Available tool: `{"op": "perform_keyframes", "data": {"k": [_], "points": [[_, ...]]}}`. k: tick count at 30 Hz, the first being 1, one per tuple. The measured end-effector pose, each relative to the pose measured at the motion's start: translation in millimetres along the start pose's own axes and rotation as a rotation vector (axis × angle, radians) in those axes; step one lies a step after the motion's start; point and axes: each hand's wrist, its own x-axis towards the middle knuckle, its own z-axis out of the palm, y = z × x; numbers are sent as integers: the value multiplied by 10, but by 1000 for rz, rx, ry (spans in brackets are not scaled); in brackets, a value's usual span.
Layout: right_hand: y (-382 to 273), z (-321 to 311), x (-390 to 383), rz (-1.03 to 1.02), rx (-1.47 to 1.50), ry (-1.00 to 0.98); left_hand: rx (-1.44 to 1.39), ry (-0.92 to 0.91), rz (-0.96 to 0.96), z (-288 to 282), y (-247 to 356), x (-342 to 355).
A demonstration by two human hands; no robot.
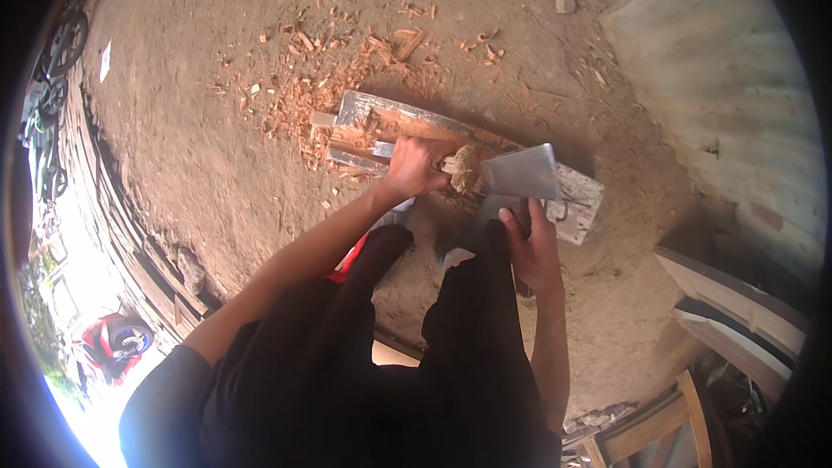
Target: The person uses a machete to repeatedly strike and shape a small piece of wood held in the left hand. Wood shavings accumulate on the ground as the person continues to carve the wood throughout the clip.
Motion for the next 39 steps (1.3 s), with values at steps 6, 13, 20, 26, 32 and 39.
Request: {"op": "perform_keyframes", "data": {"k": [6, 13, 20, 26, 32, 39], "points": [[101, 143, 51, -88, -184, -7, 42, -97, -64, -30, -44, 1], [204, 202, 4, -81, -46, 68, 18, -132, -7, -155, -158, -91], [41, 96, -151, -1, -87, 60, 12, -81, 48, -152, -239, -162], [36, 84, -311, 38, 34, 82, -32, -94, 101, -207, -234, -161], [-124, 104, -109, -21, -106, 95, 47, -123, 334, -423, -12, -75], [52, 235, -156, -134, -244, 59, -28, -415, 188, -266, 63, -127]]}}
